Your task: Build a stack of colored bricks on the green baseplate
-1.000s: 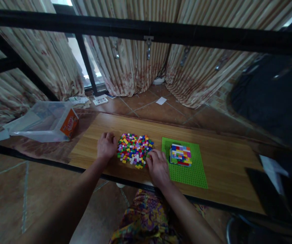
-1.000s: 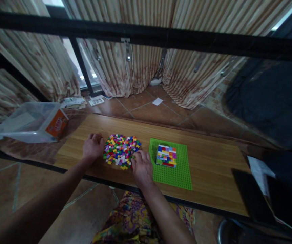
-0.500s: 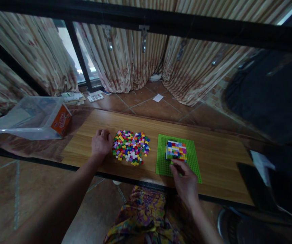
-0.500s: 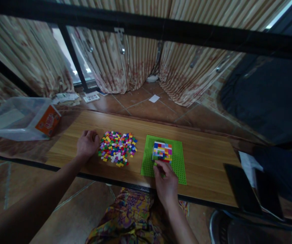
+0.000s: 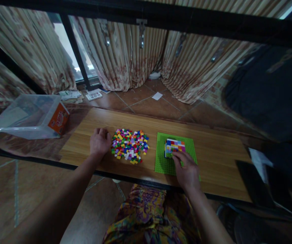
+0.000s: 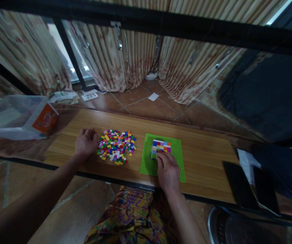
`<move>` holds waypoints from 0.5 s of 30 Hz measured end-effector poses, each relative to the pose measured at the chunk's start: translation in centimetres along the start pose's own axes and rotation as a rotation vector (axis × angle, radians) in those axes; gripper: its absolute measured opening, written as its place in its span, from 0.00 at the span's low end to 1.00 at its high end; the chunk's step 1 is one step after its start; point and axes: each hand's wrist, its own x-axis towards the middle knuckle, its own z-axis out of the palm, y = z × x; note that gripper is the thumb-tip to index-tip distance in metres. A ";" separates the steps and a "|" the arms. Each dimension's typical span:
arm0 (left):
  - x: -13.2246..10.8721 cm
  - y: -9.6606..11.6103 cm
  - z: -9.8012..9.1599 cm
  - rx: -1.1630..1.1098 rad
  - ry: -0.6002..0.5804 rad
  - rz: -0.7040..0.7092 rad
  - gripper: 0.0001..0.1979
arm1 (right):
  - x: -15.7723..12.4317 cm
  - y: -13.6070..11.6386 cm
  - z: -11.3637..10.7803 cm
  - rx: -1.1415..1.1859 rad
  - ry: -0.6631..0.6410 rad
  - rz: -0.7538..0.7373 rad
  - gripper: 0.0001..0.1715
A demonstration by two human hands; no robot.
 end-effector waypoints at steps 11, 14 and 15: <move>0.0 0.1 -0.1 0.003 0.003 -0.006 0.15 | 0.6 0.6 0.6 -0.079 0.001 -0.109 0.13; 0.0 0.1 -0.1 -0.006 0.006 0.011 0.15 | 0.4 0.7 0.5 -0.054 0.038 -0.076 0.12; 0.0 0.1 -0.2 -0.009 0.007 0.016 0.15 | 0.2 0.8 0.5 -0.044 0.053 -0.068 0.12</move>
